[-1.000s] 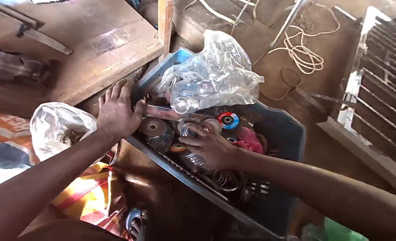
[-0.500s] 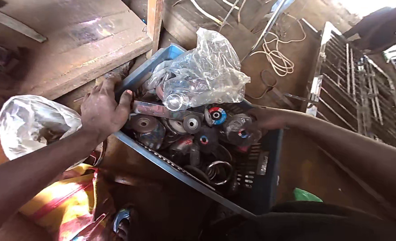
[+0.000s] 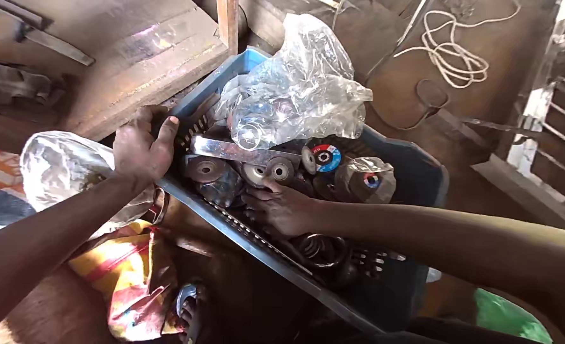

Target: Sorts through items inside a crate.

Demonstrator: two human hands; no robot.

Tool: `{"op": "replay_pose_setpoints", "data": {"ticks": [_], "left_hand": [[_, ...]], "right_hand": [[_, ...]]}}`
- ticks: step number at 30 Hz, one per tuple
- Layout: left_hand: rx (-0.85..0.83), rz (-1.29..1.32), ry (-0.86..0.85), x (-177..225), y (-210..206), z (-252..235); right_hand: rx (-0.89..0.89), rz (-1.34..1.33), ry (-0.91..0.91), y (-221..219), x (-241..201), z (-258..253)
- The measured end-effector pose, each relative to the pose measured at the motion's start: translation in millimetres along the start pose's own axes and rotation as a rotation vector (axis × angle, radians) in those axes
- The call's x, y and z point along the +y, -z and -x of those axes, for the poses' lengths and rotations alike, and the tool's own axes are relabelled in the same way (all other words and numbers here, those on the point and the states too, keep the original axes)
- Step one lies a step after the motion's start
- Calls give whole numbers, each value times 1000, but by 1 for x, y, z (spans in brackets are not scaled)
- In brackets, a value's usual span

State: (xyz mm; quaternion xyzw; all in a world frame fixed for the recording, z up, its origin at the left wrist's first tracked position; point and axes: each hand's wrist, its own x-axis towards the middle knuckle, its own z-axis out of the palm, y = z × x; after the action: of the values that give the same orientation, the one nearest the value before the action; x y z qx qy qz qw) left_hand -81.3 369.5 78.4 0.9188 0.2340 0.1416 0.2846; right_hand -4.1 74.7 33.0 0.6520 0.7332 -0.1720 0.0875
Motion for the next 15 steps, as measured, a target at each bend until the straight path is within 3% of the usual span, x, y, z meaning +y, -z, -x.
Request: {"op": "replay_pose_setpoints", "data": {"ticks": [6, 11, 14, 15], "left_hand": [[28, 30, 45, -7, 2, -3], [6, 32, 100, -9, 1, -6], [-20, 19, 123, -6, 2, -7], [-20, 15, 130, -6, 2, -7]], "right_hand": [[43, 61, -87, 12, 1, 14], [146, -166, -254, 26, 10, 64], [-62, -330, -434, 59, 23, 80], [-44, -315, -447, 65, 27, 77]]}}
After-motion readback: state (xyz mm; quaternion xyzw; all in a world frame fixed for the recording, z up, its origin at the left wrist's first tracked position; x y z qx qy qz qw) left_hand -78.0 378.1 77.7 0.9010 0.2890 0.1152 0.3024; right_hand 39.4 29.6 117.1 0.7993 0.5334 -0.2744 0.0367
